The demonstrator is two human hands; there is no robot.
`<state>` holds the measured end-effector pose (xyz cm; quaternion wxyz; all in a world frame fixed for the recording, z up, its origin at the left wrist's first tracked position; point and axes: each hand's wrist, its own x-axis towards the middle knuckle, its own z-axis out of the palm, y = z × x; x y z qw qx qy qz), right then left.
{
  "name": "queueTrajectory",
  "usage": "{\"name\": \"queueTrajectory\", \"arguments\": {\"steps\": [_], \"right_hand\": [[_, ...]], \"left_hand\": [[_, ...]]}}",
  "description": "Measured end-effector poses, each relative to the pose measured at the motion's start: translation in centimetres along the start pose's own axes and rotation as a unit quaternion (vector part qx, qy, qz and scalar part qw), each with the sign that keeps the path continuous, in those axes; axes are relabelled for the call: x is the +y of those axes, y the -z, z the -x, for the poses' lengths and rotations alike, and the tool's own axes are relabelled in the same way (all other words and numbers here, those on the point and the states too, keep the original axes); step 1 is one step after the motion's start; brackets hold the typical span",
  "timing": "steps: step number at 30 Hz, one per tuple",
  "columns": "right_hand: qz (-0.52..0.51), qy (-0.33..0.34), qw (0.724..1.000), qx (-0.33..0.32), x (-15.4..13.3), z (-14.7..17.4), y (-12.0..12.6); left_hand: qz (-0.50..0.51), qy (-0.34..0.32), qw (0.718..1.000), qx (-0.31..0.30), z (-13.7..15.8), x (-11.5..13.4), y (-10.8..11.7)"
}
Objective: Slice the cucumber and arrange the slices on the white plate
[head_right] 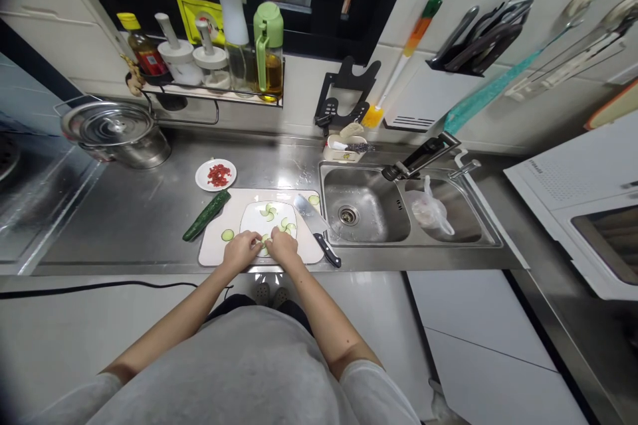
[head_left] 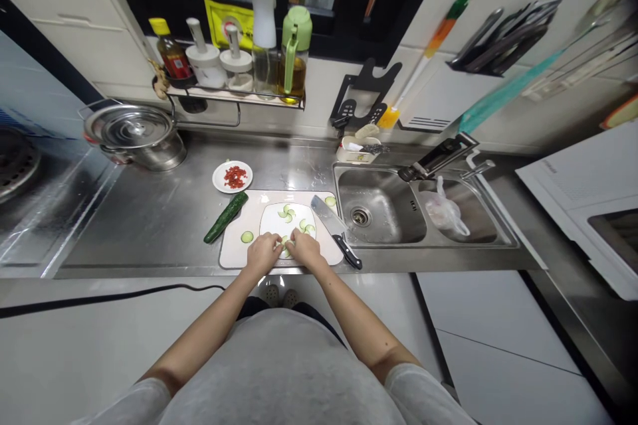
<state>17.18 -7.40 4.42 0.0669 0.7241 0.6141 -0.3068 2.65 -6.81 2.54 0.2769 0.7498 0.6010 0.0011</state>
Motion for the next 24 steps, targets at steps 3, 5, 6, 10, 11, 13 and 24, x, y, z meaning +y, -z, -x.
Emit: {"name": "queueTrajectory", "arguments": {"steps": [3, 5, 6, 10, 11, 13, 24], "right_hand": [[-0.001, 0.004, 1.0, 0.006, 0.1, 0.1, 0.2], [0.0, 0.006, 1.0, 0.017, 0.3, 0.0, 0.5], [0.0, 0.008, 1.0, 0.024, 0.4, 0.0, 0.7], [-0.002, 0.024, 0.998, 0.064, 0.7, -0.5, 1.5], [0.001, 0.033, 0.997, 0.076, 0.7, -0.6, 1.6], [0.02, 0.055, 0.994, 0.093, 0.7, -1.0, 2.0], [0.124, 0.091, 0.986, 0.06, -0.2, -2.7, 1.7]], "left_hand": [[0.01, 0.001, 1.0, 0.002, 0.0, 0.0, 0.1], [0.018, 0.003, 1.0, 0.007, 0.0, 0.0, 0.2], [0.021, 0.004, 1.0, 0.01, 0.0, 0.0, 0.3], [0.036, 0.014, 0.999, 0.029, 0.1, -0.3, 0.5], [0.041, 0.016, 0.998, 0.035, 0.2, -0.3, 0.6], [0.053, 0.019, 0.997, 0.043, 0.3, -0.5, 0.6], [0.071, 0.034, 0.995, 0.053, 0.7, -1.4, 0.4]]}}
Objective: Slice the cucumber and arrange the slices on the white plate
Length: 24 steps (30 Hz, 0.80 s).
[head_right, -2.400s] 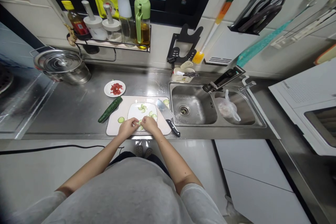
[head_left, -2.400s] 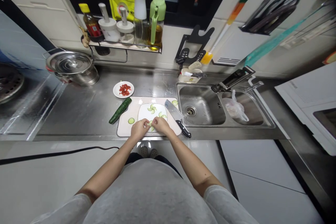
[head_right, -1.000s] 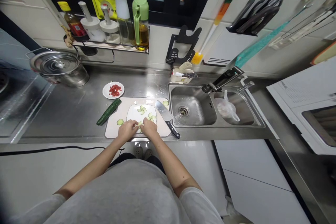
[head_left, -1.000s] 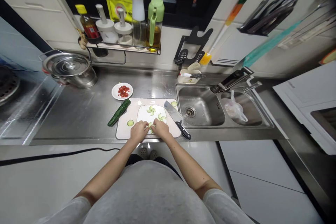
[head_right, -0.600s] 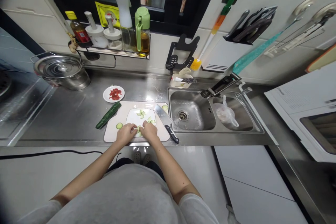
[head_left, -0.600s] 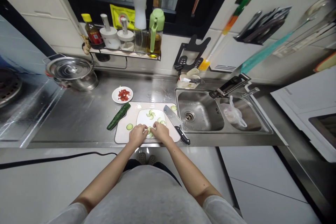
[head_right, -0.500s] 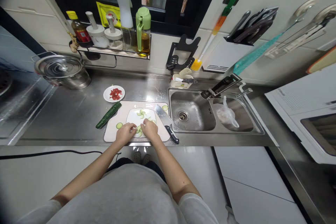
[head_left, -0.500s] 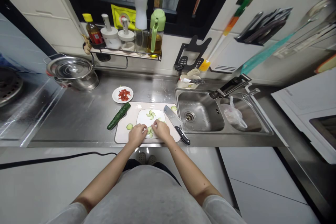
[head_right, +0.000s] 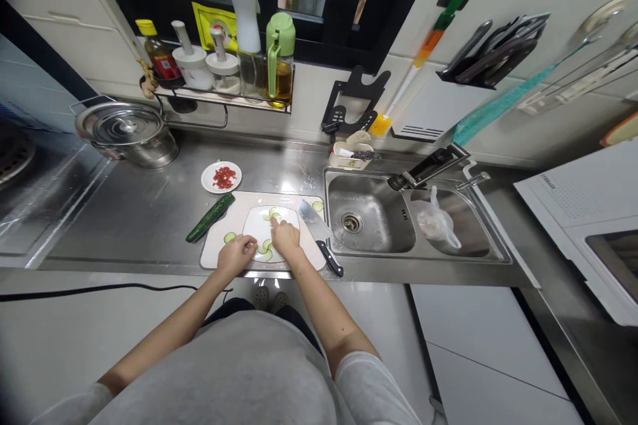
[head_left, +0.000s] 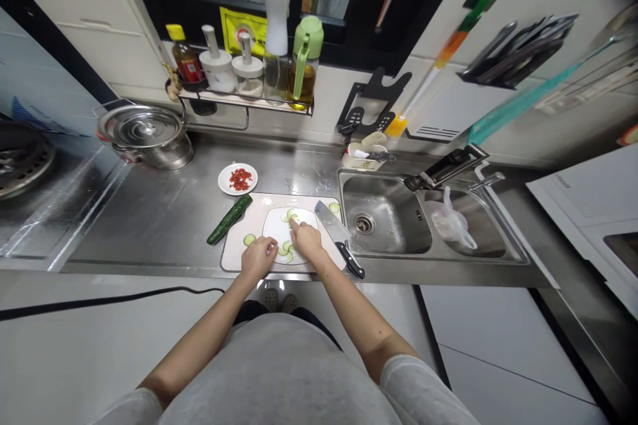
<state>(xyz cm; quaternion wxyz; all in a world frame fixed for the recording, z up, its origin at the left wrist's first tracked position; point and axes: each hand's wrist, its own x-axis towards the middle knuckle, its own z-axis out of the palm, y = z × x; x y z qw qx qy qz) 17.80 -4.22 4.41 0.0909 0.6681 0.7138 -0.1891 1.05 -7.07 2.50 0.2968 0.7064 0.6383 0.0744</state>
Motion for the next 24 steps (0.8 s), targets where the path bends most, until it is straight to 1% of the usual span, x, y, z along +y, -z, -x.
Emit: {"name": "queueTrajectory", "arguments": {"steps": [9, 14, 19, 21, 24], "right_hand": [[0.0, -0.01, 1.0, -0.002, -0.2, -0.1, -0.2], [-0.018, -0.017, 1.0, -0.007, -0.1, 0.0, -0.3], [-0.039, -0.014, 0.999, 0.031, 0.4, -0.1, 0.2], [-0.033, -0.022, 0.999, 0.033, 0.8, -0.2, 0.6], [-0.013, -0.026, 0.999, 0.019, 1.2, -0.6, 0.9]], "left_hand": [[-0.005, 0.005, 1.0, -0.007, -0.1, -0.1, 0.0], [0.0, 0.0, 1.0, 0.0, 0.0, -0.1, -0.1], [-0.01, 0.0, 1.0, -0.006, -0.1, 0.1, 0.0], [-0.02, -0.013, 1.0, 0.004, -0.3, 0.4, 0.0], [-0.034, -0.08, 0.996, 0.032, -1.1, 1.2, 0.0]]}}
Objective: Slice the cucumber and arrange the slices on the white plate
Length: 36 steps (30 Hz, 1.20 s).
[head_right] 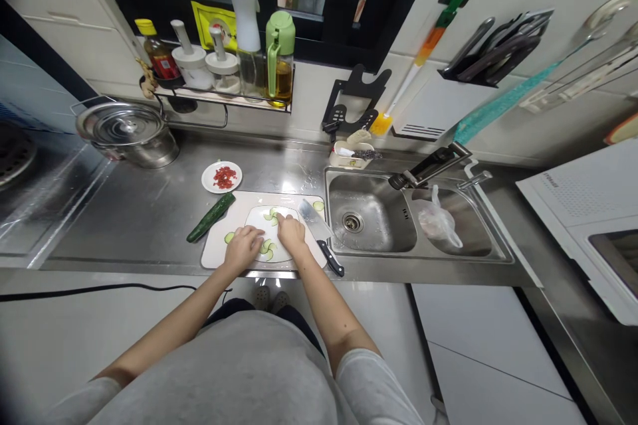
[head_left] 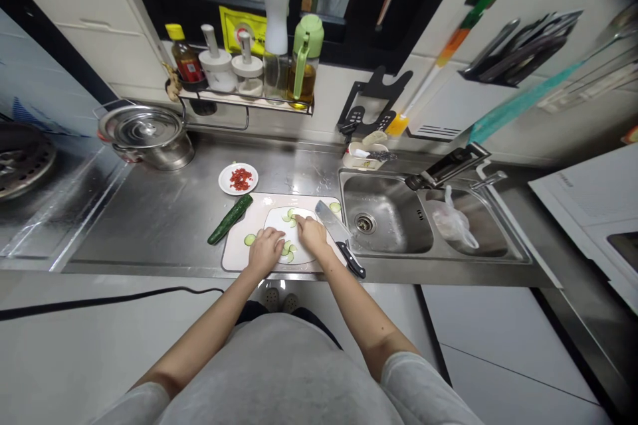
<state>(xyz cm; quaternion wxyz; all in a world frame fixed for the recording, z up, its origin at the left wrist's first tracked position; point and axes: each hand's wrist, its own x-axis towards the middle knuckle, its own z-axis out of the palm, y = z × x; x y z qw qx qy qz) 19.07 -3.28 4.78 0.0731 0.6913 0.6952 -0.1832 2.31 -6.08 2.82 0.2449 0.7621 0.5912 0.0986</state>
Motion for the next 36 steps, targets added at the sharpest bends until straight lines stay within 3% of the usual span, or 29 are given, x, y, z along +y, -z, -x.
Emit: {"name": "queueTrajectory", "arguments": {"steps": [3, 6, 19, 24, 29, 36], "right_hand": [[0.016, 0.006, 1.0, -0.008, 0.2, -0.2, -0.1], [0.027, 0.009, 1.0, -0.008, 0.4, -0.3, -0.3], [0.013, 0.0, 1.0, 0.0, 0.9, -0.3, -0.4], [-0.015, -0.017, 1.0, 0.016, 1.3, 0.4, -0.2], [-0.024, -0.006, 1.0, 0.014, 1.3, 1.1, -0.7], [-0.024, -0.002, 1.0, 0.008, 0.6, 1.2, -1.6]], "left_hand": [[-0.011, -0.08, 0.997, 0.009, -1.4, 0.8, -0.2], [-0.025, -0.115, 0.993, -0.002, -2.7, 1.3, -0.5], [-0.052, -0.123, 0.99, -0.042, -4.3, 1.1, -1.5], [-0.026, -0.123, 0.992, -0.018, -4.3, 0.6, -1.5], [0.002, -0.077, 0.996, 0.033, -3.5, -0.3, -1.4], [-0.017, -0.137, 0.99, -0.001, -3.8, -0.7, -1.8]]}}
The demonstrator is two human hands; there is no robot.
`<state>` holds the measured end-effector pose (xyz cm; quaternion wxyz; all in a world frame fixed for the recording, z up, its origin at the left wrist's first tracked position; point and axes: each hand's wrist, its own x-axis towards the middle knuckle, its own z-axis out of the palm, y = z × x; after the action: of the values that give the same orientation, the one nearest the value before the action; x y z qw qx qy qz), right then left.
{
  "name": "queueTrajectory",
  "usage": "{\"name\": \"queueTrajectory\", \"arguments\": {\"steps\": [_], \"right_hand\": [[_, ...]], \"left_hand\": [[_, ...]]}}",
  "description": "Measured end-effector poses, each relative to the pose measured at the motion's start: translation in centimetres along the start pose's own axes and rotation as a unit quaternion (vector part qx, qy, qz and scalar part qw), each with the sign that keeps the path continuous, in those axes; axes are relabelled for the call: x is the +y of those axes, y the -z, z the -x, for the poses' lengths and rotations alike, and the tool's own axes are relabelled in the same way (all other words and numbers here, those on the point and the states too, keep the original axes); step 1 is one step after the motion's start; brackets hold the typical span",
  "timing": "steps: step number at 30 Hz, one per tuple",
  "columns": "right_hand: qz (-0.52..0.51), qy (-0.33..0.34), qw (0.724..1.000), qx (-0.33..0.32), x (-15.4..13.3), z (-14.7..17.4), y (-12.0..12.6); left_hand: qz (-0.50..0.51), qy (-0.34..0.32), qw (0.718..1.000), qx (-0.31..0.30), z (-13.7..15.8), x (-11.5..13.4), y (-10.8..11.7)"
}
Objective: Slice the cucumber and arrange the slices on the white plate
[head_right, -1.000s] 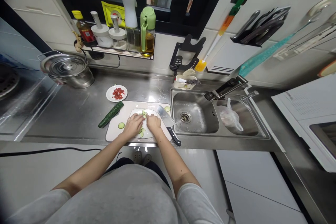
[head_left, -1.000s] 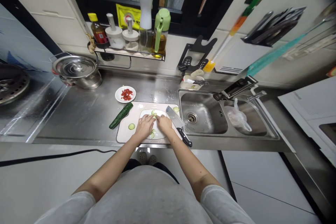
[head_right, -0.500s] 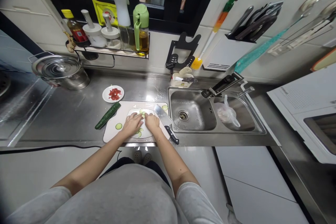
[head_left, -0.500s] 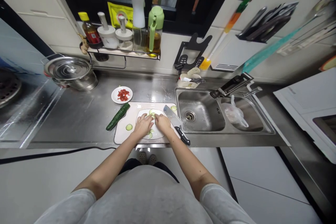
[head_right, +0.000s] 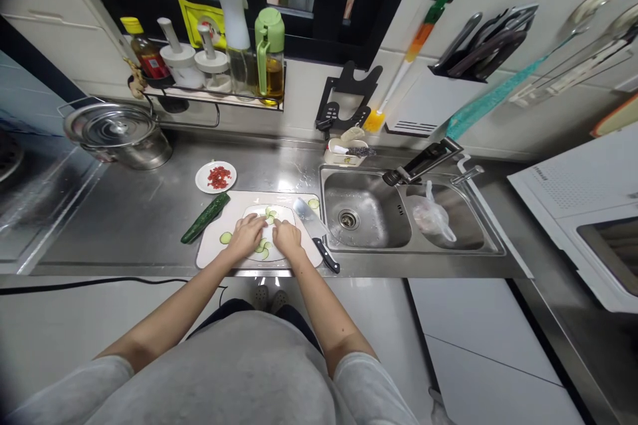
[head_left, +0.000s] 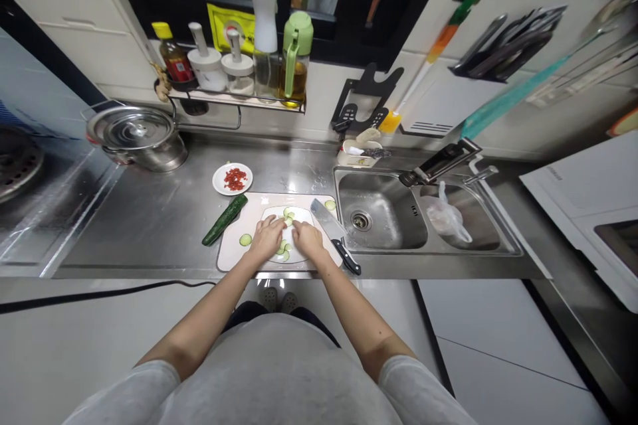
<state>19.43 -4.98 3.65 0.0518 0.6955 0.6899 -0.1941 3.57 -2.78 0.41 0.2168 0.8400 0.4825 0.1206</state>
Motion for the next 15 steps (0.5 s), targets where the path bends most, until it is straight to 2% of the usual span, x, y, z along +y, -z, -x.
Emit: {"name": "queueTrajectory", "arguments": {"steps": [8, 12, 15], "right_hand": [[-0.005, 0.006, 1.0, 0.011, -0.3, 0.2, 0.0], [-0.065, -0.01, 0.996, 0.063, 0.7, 0.1, 0.6], [-0.128, -0.045, 0.983, 0.123, 2.6, 0.6, 1.3]], "left_hand": [[0.012, -0.004, 1.0, 0.014, -0.3, 0.1, 0.1], [0.026, 0.026, 0.998, 0.043, 0.3, -0.3, 0.7], [0.031, 0.085, 0.992, 0.083, 1.6, -1.6, 1.5]]}}
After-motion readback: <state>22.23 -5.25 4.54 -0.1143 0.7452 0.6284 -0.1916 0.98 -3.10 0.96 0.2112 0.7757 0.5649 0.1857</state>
